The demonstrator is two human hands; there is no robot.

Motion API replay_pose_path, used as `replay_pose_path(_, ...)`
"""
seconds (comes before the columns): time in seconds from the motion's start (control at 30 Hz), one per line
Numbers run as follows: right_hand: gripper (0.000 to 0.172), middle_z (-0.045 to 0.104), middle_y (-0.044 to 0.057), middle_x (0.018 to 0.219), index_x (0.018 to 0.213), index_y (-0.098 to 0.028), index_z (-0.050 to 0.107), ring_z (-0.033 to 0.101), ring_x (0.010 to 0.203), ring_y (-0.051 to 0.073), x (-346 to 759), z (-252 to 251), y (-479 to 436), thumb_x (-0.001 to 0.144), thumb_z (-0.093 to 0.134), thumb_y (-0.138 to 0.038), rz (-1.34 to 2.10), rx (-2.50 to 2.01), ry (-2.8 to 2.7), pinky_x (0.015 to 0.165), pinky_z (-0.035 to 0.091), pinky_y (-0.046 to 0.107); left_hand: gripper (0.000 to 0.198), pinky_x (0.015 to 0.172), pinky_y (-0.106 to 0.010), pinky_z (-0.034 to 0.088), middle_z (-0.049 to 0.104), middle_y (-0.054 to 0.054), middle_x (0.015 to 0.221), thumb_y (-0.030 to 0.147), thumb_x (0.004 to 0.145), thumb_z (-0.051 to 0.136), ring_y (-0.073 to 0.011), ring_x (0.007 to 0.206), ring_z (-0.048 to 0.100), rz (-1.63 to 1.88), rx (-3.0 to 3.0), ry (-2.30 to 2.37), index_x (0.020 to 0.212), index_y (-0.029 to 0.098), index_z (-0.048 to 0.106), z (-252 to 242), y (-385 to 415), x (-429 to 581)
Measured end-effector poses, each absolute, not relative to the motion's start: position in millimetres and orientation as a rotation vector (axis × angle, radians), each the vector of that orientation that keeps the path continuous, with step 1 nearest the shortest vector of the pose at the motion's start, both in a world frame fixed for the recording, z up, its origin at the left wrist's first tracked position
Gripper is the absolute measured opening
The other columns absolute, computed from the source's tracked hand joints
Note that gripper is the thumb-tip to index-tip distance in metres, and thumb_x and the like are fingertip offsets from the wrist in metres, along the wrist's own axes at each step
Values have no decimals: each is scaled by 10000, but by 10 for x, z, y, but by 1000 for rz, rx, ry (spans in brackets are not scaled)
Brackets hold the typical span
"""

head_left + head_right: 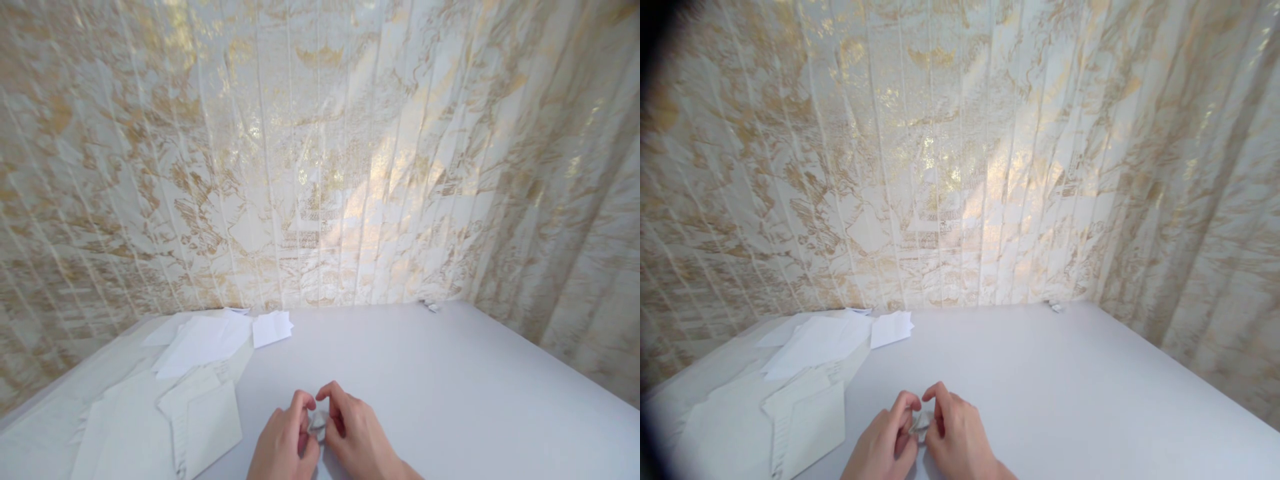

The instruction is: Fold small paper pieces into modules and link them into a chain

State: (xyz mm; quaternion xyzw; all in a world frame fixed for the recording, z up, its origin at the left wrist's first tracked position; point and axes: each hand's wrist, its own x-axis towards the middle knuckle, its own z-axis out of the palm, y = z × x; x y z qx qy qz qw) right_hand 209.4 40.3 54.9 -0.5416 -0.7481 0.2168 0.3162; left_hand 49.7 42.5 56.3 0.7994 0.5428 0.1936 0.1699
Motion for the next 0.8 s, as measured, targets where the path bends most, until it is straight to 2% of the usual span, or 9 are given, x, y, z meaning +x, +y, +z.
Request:
replay_pose_path(0.13, 414, 486, -76, 627, 1025, -191, 589, 520, 571, 132, 2120, 597, 415, 669, 482, -8, 627, -1466, -1987, 576, 343, 217, 306, 666, -261, 364, 548, 74, 612, 58, 754, 506, -189, 684, 570, 507, 2349, 1568, 1005, 232, 487, 609, 403, 507)
replay_pose_path(0.27, 313, 489, -76, 615, 977, -186, 589, 499, 571, 130, 2195, 657, 461, 705, 506, -54, 693, -1490, -1924, 577, 346, 221, 283, 686, -284, 367, 564, 65, 613, 101, 749, 523, -192, 662, 556, 483, 2403, 1598, 1011, 208, 514, 630, 380, 478)
replay_pose_path(0.47, 278, 491, -62, 643, 899, -185, 603, 487, 602, 126, 2326, 737, 568, 728, 463, -16, 677, -1424, -1822, 597, 367, 219, 343, 687, -274, 364, 529, 81, 610, 69, 700, 530, -177, 657, 553, 473, 2391, 1604, 1009, 214, 553, 661, 362, 460)
replay_pose_path(0.7, 253, 607, 22, 845, 857, -192, 694, 569, 845, 180, 2238, 814, 472, 749, 569, -1, 430, -1255, -2145, 809, 427, 287, 337, 685, -274, 364, 591, 64, 656, 0, 661, 495, -162, 662, 563, 425, 2485, 1552, 886, 236, 579, 644, 405, 421)
replay_pose_path(0.8, 211, 630, 38, 880, 836, -209, 716, 563, 872, 199, 2166, 735, 466, 754, 633, -34, 322, -1277, -2255, 796, 432, 296, 292, 682, -281, 364, 595, 54, 649, 2, 663, 497, -166, 654, 554, 389, 2512, 1568, 826, 232, 572, 632, 428, 409)
